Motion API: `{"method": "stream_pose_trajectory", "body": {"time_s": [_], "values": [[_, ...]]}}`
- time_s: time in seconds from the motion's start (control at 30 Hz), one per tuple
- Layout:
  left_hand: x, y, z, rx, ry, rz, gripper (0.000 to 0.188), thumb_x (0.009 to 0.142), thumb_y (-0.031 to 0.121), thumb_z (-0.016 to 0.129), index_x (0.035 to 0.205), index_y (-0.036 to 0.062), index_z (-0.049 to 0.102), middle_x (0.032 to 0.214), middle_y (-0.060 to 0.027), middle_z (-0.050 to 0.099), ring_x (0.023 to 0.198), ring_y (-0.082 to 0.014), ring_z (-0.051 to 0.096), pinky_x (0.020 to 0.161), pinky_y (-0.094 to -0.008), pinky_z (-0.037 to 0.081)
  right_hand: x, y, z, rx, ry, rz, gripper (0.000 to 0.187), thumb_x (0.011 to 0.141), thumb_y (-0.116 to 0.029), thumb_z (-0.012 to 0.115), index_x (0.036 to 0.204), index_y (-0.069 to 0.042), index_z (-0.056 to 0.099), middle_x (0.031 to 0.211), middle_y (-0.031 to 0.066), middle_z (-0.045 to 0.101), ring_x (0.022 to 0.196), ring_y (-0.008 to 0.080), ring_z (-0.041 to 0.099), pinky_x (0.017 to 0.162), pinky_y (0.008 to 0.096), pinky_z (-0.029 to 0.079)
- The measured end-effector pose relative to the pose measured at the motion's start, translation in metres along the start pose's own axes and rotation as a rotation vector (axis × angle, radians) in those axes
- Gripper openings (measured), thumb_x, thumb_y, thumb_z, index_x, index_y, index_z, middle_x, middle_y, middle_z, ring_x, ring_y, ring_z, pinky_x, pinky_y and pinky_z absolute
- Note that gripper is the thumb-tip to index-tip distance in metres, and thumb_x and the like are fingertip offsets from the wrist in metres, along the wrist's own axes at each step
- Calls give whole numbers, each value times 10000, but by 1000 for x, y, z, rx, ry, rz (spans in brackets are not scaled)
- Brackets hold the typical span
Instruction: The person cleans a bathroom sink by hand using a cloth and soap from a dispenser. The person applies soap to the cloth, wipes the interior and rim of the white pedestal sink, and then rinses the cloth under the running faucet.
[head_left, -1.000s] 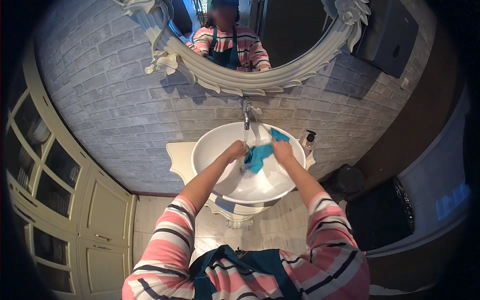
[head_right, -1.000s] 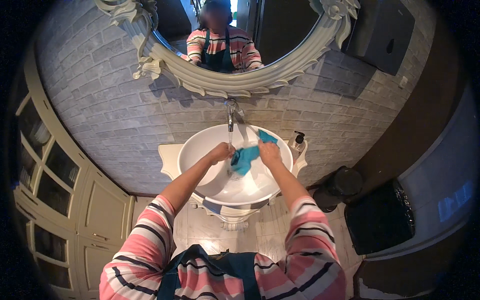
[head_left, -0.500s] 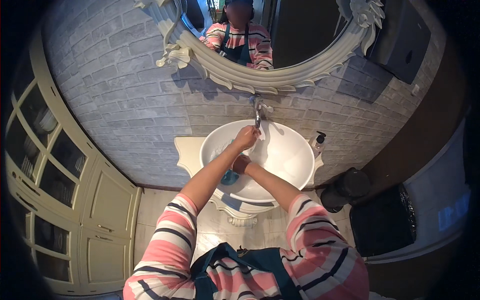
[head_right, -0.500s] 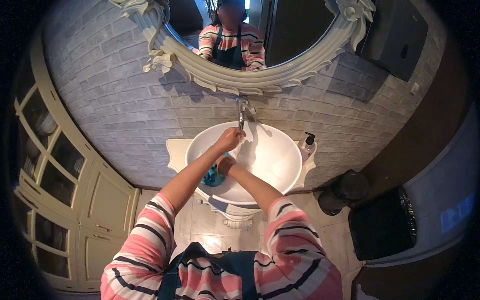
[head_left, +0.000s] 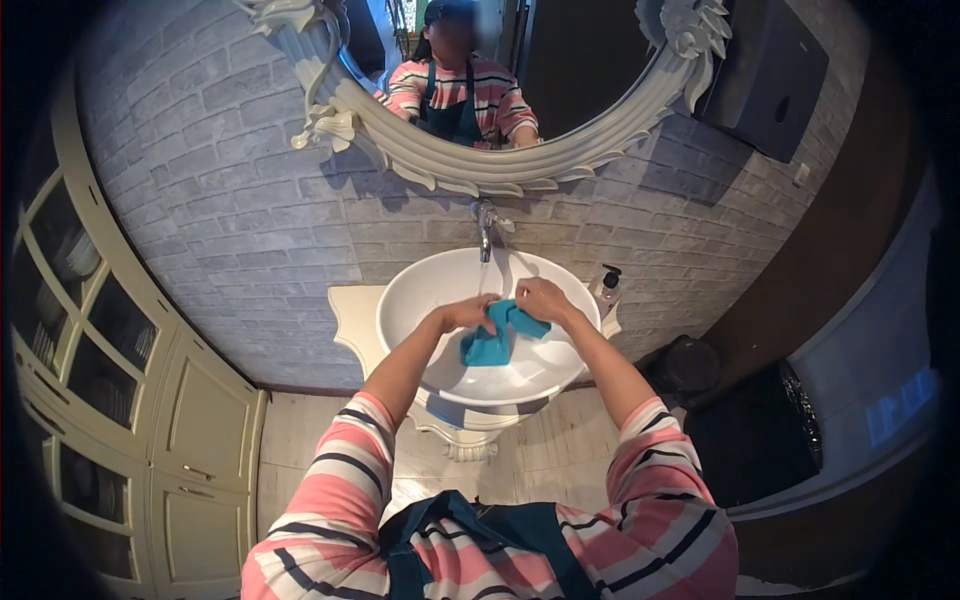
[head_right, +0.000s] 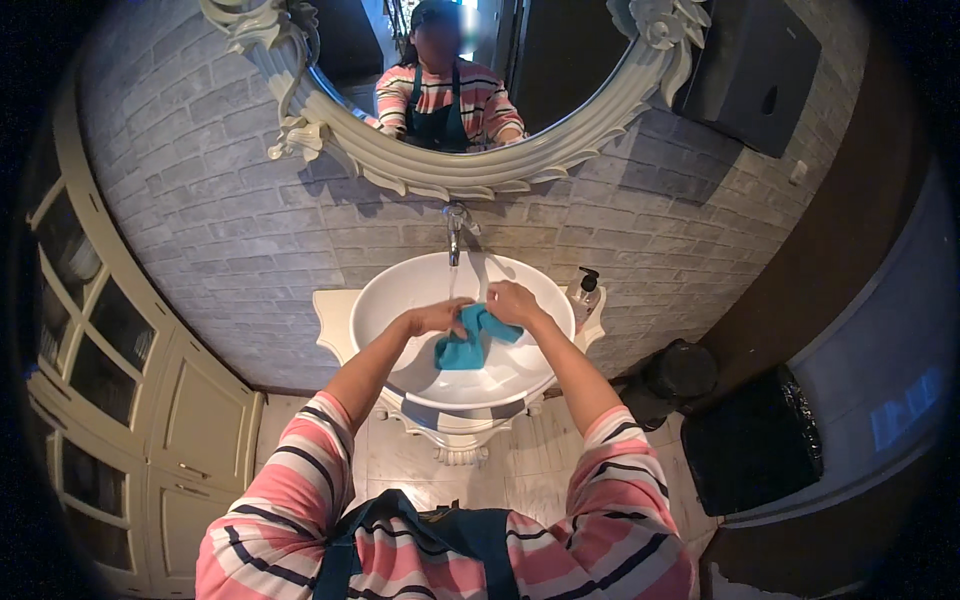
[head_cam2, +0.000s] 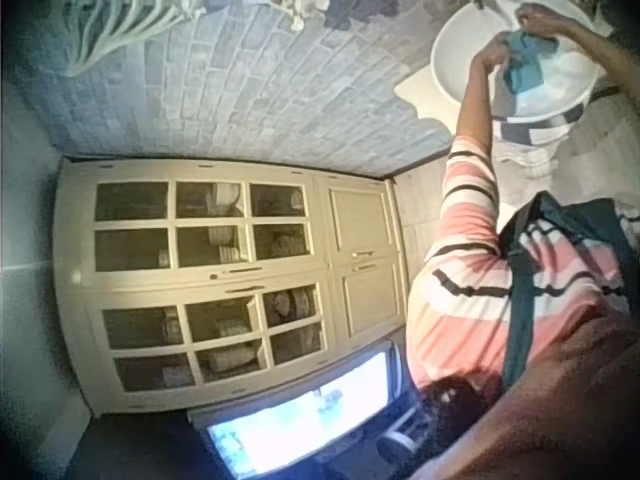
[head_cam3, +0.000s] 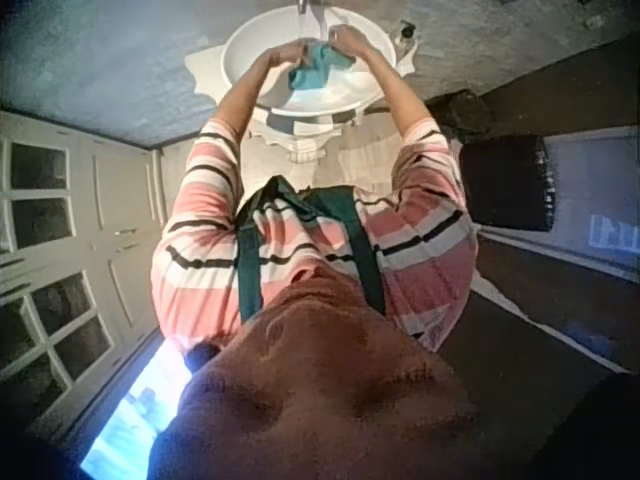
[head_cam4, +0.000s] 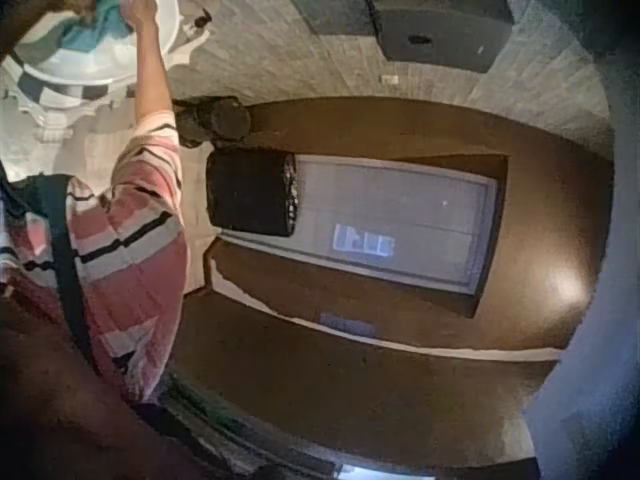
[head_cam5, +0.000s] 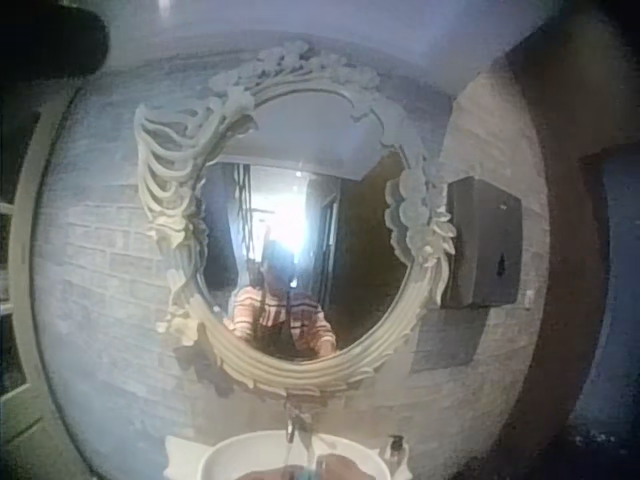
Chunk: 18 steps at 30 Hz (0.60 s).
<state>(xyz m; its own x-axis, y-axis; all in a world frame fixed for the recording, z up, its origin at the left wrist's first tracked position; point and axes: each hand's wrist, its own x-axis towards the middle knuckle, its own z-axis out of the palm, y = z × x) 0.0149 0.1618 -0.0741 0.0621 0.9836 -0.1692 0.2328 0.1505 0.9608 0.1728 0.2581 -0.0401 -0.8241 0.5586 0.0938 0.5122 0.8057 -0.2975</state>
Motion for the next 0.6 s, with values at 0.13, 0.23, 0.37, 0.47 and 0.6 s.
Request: {"method": "stream_pose_trajectory", "body": {"time_s": [0.13,0.23,0.37,0.47,0.6], "values": [[-3,-23,-1,16,9,113,483,663,121,624,1110,89,445,957,-39,547,884,-172,501,804,-296,382,14,-25,-20,323,81,3,156,614,-172,523,721,-74,580,689,114,554,678,251,542,604,340,421],[5,-31,-22,193,254,38,351,666,109,591,1005,65,513,894,-90,579,831,-230,541,773,-331,404,15,-23,-18,301,125,11,162,608,-159,527,728,-64,579,716,117,558,688,237,546,610,338,426],[-3,7,-43,858,399,187,258,597,84,569,850,31,550,815,-170,570,796,-323,537,702,-380,426,23,-5,28,176,210,-93,339,568,-181,621,893,-102,563,832,129,558,812,252,537,733,341,421],[-20,15,-52,905,456,274,231,549,86,572,772,30,542,756,-175,556,758,-337,533,654,-400,430,42,-45,57,358,117,-256,554,514,-250,725,1007,-101,521,967,129,542,922,256,506,831,356,385],[-9,17,-31,883,528,335,341,478,164,646,767,31,523,751,-162,533,738,-333,516,648,-401,423,62,-20,104,1200,-224,276,364,660,-168,671,979,-63,532,897,29,551,792,125,520,707,301,429]]}}
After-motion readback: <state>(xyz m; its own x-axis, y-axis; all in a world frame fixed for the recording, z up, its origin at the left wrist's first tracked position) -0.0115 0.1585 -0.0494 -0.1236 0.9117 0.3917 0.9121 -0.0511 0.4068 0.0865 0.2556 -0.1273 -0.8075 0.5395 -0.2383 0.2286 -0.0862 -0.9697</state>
